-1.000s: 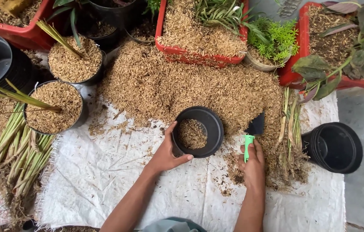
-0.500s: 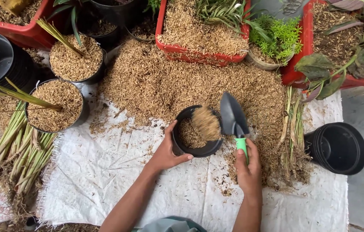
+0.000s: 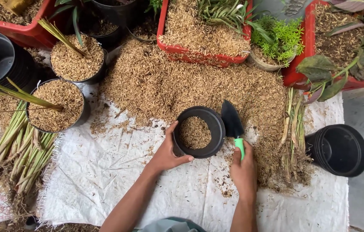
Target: Filling a small pot with a soil and rice husk mixture using a trowel and planting lemongrass stalks.
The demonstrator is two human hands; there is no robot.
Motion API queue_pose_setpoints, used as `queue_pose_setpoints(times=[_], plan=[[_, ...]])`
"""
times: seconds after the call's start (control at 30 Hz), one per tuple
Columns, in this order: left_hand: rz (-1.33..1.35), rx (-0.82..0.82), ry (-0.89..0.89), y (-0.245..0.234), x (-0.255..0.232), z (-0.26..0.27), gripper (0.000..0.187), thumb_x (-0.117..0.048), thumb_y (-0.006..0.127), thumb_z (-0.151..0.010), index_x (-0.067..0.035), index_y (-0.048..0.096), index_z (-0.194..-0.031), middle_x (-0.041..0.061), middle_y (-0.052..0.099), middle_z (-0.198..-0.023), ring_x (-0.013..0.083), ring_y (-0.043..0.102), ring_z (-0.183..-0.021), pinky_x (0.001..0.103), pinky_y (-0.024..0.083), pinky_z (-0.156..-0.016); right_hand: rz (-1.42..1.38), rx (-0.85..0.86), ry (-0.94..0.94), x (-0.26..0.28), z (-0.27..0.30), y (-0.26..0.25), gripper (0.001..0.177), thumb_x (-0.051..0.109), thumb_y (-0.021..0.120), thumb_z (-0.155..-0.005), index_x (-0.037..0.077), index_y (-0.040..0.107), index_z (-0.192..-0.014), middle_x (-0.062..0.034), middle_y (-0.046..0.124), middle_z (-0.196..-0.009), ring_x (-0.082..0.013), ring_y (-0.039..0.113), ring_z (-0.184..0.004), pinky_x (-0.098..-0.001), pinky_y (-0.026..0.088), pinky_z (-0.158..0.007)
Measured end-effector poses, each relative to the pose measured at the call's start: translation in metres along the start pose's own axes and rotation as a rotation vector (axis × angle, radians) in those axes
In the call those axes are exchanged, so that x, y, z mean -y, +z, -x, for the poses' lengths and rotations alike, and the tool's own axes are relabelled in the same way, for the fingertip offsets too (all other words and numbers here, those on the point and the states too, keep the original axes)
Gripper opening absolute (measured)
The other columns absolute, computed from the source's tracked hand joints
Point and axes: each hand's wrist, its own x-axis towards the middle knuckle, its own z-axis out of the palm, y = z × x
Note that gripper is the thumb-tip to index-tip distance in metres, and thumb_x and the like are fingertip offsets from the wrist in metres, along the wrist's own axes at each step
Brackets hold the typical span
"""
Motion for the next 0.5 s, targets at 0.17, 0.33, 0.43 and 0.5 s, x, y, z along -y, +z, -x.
queue_pose_setpoints(times=[0.17,0.33,0.43,0.5], plan=[[0.001,0.001,-0.006,0.0,0.0,0.0,0.131,-0.049,0.085,-0.063,-0.007,0.002,-0.155,0.034,0.02,-0.161,0.0515,0.03,-0.147,0.066,0.027,-0.118,0.037,-0.042,0.084,-0.01,0.012,-0.017,0.047,0.03,0.04,-0.106,0.015,0.042,-0.15,-0.0131,0.069,-0.1,-0.0288,0.068,-0.078,-0.0458,0.057,-0.069],[0.003,0.007,-0.015,0.0,-0.001,-0.002,0.134,-0.051,0.086,-0.06,-0.01,0.001,-0.155,0.033,0.019,-0.162,0.0514,0.03,-0.147,0.067,0.026,-0.118,0.055,-0.092,0.187,-0.028,0.021,-0.05,0.045,0.032,0.043,-0.105,0.019,0.053,-0.146,-0.0104,0.074,-0.102,-0.0292,0.068,-0.088,-0.051,0.054,-0.088],[0.01,0.006,-0.015,0.0,0.001,-0.002,0.133,-0.051,0.086,-0.061,-0.007,0.001,-0.155,0.035,0.016,-0.161,0.0526,0.027,-0.148,0.067,0.024,-0.119,0.125,-0.093,0.249,-0.053,0.01,-0.055,0.05,0.034,0.038,-0.107,0.017,0.05,-0.153,-0.0093,0.077,-0.098,-0.0295,0.07,-0.094,-0.0459,0.051,-0.082],[0.008,0.006,-0.028,0.0,0.0,-0.001,0.133,-0.047,0.087,-0.061,-0.006,0.002,-0.155,0.034,0.017,-0.161,0.0515,0.028,-0.148,0.065,0.025,-0.119,0.277,-0.007,0.233,-0.07,-0.003,-0.05,0.056,0.035,0.031,-0.105,0.014,0.04,-0.156,-0.0213,0.064,-0.135,-0.048,0.061,-0.12,-0.0573,0.046,-0.101]])
